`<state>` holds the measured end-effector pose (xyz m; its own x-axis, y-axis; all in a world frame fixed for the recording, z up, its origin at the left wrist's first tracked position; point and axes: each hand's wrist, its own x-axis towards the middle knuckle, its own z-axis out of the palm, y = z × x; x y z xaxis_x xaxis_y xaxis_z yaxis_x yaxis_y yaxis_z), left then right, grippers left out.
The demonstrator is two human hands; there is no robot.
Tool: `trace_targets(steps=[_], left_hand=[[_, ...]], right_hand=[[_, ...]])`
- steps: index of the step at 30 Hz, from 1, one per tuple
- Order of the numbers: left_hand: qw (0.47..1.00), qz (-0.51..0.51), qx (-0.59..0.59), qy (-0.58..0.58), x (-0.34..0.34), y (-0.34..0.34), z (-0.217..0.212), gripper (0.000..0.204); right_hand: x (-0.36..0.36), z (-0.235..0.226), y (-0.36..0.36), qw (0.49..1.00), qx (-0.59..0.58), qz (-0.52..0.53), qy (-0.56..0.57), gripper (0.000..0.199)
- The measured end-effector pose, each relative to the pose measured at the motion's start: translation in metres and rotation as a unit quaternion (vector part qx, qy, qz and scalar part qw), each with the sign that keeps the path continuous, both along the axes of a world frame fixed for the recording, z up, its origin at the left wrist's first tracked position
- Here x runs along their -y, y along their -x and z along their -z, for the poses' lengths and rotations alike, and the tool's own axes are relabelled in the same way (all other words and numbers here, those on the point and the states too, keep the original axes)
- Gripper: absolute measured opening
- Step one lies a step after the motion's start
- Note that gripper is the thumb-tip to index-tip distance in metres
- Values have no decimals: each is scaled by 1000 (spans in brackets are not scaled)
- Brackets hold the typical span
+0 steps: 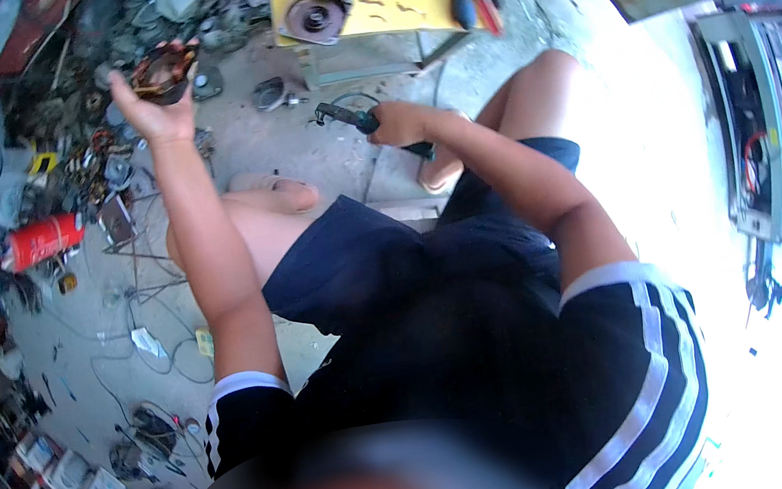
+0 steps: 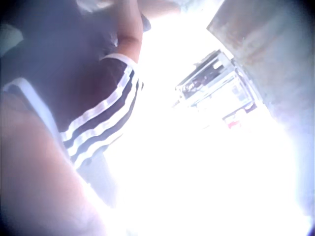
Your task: The person disassembles motor components by hand using pliers and a screwdriver to remove internal parts and copper coils.
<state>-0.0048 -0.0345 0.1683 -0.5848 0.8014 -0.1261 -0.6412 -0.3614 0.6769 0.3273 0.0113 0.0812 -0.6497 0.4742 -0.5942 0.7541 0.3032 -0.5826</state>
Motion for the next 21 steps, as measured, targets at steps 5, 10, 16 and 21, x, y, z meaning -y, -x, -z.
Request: trace_targets(steps=[5, 10, 16, 21], left_hand=[[991, -8, 35, 131, 4, 2, -2, 84], [982, -6, 109, 155, 2, 0, 9, 91], [980, 10, 108, 165, 5, -10, -1, 106], [965, -4, 170, 198, -13, -29, 8, 103]], right_hand=[[-48, -13, -62, 973, 189, -112, -64, 35], [-86, -36, -101, 904, 404, -88, -112, 27], [-143, -22, -150, 836, 518, -46, -173, 32], [-189, -8, -237, 811, 542, 59, -213, 34]])
